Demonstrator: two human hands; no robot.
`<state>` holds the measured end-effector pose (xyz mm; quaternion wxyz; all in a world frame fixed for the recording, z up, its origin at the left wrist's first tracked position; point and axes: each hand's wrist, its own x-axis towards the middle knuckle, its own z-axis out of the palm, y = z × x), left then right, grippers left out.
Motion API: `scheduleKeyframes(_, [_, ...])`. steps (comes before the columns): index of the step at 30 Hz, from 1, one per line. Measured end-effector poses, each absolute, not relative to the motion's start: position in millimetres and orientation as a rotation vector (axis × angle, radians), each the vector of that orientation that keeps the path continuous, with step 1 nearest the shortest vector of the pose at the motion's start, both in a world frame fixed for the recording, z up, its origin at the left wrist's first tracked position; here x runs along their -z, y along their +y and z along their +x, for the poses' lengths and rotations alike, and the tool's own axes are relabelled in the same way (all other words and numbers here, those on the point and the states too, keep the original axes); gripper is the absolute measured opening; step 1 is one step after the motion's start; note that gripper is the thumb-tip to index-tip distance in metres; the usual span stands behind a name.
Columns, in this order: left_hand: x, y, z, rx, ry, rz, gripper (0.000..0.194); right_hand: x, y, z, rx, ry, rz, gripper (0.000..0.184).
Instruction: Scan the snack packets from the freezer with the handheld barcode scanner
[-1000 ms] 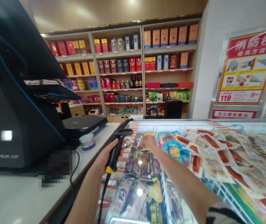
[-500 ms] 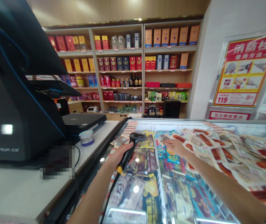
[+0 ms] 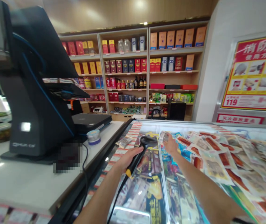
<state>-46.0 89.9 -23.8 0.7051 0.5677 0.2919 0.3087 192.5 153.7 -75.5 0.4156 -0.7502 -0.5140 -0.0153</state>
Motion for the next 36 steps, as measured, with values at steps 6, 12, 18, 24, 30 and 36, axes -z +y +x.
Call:
scheduleKeyframes(6, [26.7,88.3,-44.9,-0.677,0.576,1.222,0.032,69.5,129.7,230.3,0.009,-1.331,-1.697,0.035])
scheduleKeyframes(12, [20.9,81.1,-43.3,-0.677,0.474,1.248,0.031,79.0,118.0,258.7,-0.102,-1.1,-1.633,0.036])
scheduleKeyframes(18, [17.5,80.9,-46.7,-0.699,0.516,1.264,0.031,76.2,123.9,262.0,-0.13,-1.01,-1.545,0.035])
scheduleKeyframes(24, [17.4,81.5,-45.3,-0.681,0.576,1.251,0.034,79.1,128.1,264.0,-0.147,-0.992,-1.493,0.033])
scheduleKeyframes(30, [18.2,80.6,-46.4,-0.686,0.576,1.297,0.029,84.8,134.3,267.5,-0.178,-0.973,-1.455,0.031])
scheduleKeyframes(36, [17.9,82.7,-50.5,-0.673,0.55,1.292,0.026,79.5,130.1,263.3,-0.256,-0.962,-1.426,0.031])
